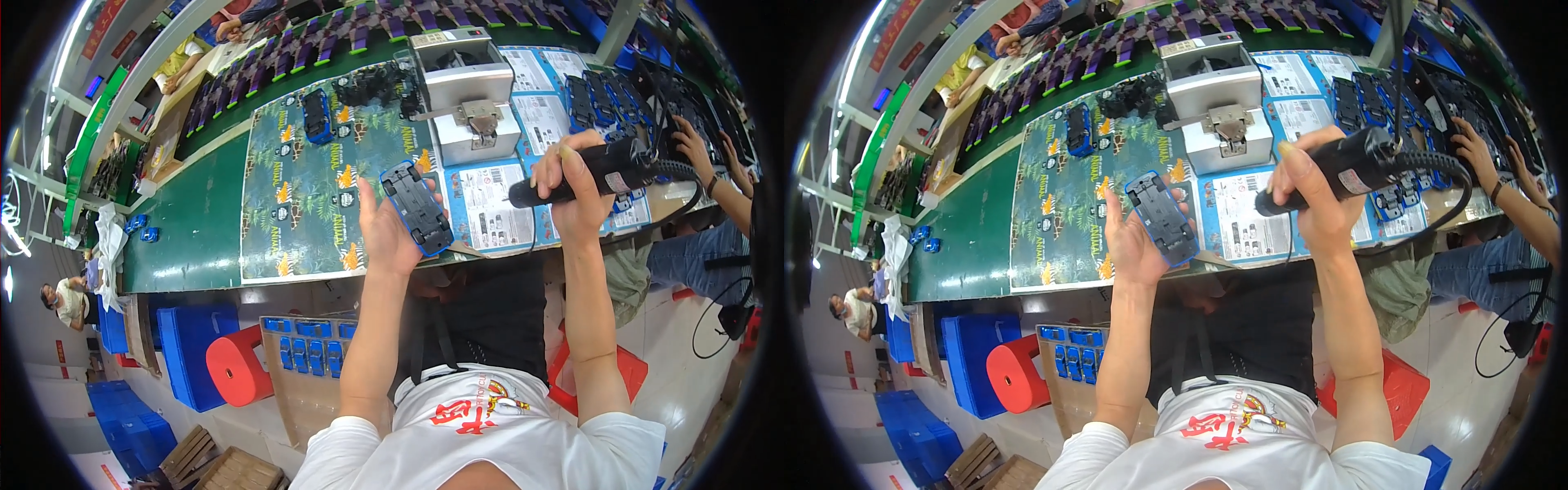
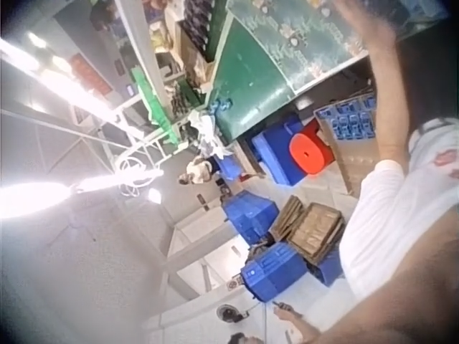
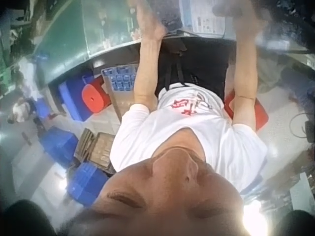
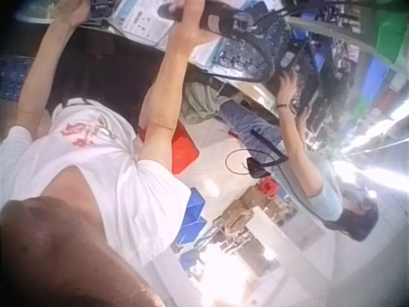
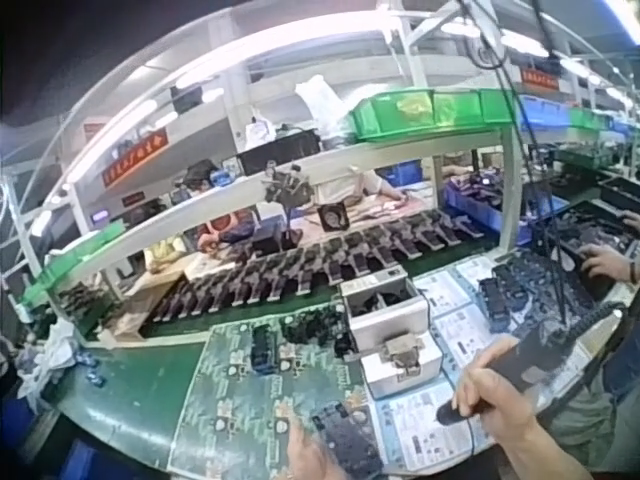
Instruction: The person assembles toy cars by driving screws into the bottom of each car with an electric screwdriver and placing the finished cars into a tray.
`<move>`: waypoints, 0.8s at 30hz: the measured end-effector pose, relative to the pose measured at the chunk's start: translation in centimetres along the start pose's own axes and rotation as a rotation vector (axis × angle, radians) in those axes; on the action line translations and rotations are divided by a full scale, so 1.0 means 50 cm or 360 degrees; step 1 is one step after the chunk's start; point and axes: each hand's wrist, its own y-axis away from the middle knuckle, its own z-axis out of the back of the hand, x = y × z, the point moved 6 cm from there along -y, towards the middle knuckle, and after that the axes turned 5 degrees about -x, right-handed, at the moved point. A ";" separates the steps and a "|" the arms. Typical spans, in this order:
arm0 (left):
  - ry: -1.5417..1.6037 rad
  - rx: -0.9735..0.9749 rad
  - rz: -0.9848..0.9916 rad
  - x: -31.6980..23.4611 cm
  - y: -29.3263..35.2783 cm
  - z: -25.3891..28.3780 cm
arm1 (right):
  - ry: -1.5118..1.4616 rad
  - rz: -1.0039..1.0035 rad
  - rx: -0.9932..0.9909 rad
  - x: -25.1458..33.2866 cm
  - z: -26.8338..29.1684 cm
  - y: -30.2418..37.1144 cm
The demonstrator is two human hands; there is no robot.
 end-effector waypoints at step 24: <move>-0.4114 -0.1108 -0.1886 -0.587 0.286 0.200 | 0.0049 -0.0107 0.0070 -0.084 0.072 0.013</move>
